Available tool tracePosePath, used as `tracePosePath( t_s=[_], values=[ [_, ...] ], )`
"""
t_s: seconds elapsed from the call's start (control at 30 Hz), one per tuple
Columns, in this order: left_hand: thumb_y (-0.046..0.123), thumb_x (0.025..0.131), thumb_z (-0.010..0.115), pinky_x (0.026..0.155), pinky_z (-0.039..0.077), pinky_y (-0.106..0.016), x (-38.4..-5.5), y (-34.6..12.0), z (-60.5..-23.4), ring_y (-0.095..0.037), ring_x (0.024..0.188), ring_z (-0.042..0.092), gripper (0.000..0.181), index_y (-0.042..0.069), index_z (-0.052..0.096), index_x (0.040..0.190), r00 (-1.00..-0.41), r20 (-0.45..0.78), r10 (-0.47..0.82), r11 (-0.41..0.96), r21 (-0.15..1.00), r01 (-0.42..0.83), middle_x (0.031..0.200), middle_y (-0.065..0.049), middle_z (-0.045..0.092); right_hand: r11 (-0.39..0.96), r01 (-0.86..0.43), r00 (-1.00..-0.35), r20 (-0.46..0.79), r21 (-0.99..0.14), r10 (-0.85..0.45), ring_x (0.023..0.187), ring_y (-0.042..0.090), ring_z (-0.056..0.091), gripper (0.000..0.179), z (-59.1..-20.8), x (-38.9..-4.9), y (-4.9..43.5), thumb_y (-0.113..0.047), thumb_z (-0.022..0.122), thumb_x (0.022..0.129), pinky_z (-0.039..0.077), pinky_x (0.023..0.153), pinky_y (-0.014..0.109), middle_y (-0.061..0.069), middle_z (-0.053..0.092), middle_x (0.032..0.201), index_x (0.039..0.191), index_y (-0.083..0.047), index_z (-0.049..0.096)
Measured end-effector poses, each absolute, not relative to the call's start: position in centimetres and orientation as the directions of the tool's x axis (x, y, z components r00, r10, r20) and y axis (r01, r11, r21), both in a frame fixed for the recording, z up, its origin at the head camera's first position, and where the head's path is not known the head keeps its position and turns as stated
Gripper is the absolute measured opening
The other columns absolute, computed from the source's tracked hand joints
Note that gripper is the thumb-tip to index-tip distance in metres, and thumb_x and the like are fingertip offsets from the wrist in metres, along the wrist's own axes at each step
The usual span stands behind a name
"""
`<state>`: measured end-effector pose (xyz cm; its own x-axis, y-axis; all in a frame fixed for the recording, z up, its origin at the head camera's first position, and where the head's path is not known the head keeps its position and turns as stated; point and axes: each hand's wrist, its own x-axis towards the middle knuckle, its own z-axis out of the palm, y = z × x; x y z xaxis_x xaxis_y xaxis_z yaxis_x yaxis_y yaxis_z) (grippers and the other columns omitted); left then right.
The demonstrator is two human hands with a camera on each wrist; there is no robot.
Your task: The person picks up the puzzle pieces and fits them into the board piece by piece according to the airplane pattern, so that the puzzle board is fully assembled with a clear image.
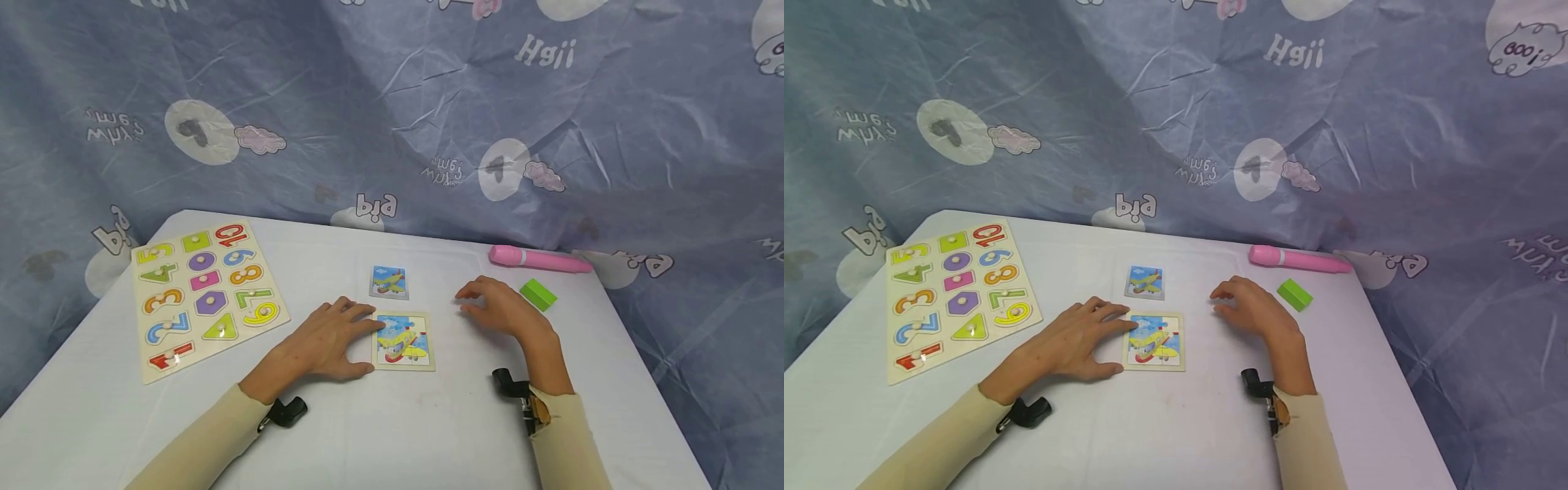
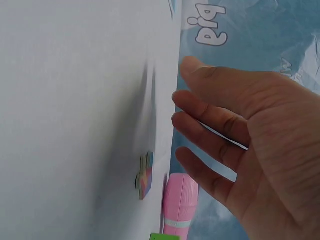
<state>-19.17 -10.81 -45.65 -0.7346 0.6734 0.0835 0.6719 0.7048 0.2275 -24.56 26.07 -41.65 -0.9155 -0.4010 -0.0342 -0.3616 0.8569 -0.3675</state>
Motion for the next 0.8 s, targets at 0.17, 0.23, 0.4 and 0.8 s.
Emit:
tracePosePath(
  t_s=[0.17, 0.23, 0.4, 0.8],
  values=[
    [0.064, 0.088, 0.074, 0.109, 0.046, -0.055, -19.2, -10.8, -45.6, -0.029, 0.139, 0.049, 0.074, 0.031, 0.062, 0.153, -0.736, 0.082, 0.672, 0.707, 0.225, 0.671, 0.159, -0.002, 0.054, 0.843, -0.359, -0.916, -0.022, -0.401, -0.4, 0.113, 0.031, 0.068, 0.025, -41.9, -24.7, 27.2, -0.012, 0.076, 0.099, 0.054, 0.1, 0.054, 0.01, 0.072, 0.118, 0.124, -0.008, 0.078],
    [0.064, 0.088, 0.074, 0.109, 0.046, -0.056, -19.2, -10.8, -45.6, -0.029, 0.139, 0.049, 0.074, 0.031, 0.062, 0.153, -0.737, 0.08, 0.671, 0.707, 0.228, 0.669, 0.16, -0.002, 0.054, 0.842, -0.357, -0.916, -0.023, -0.405, -0.4, 0.112, 0.031, 0.068, 0.025, -42.0, -24.8, 27.5, -0.012, 0.077, 0.099, 0.055, 0.099, 0.054, 0.01, 0.072, 0.119, 0.124, -0.008, 0.078],
    [0.063, 0.088, 0.074, 0.109, 0.046, -0.056, -19.2, -10.8, -45.6, -0.029, 0.139, 0.048, 0.074, 0.031, 0.062, 0.153, -0.738, 0.08, 0.67, 0.708, 0.231, 0.667, 0.16, -0.002, 0.054, 0.846, -0.351, -0.918, -0.031, -0.402, -0.396, 0.115, 0.033, 0.067, 0.028, -42.2, -24.9, 28.1, -0.012, 0.077, 0.098, 0.053, 0.101, 0.056, 0.011, 0.071, 0.122, 0.125, -0.007, 0.077],
    [0.063, 0.088, 0.074, 0.108, 0.047, -0.055, -19.2, -10.8, -45.7, -0.029, 0.138, 0.049, 0.074, 0.03, 0.062, 0.153, -0.737, 0.088, 0.67, 0.707, 0.226, 0.67, 0.159, -0.003, 0.054, 0.84, -0.36, -0.918, -0.008, -0.406, -0.397, 0.112, 0.035, 0.067, 0.034, -42.6, -25.0, 29.9, -0.007, 0.084, 0.091, 0.053, 0.101, 0.055, 0.015, 0.072, 0.121, 0.124, -0.002, 0.077]
  ],
)
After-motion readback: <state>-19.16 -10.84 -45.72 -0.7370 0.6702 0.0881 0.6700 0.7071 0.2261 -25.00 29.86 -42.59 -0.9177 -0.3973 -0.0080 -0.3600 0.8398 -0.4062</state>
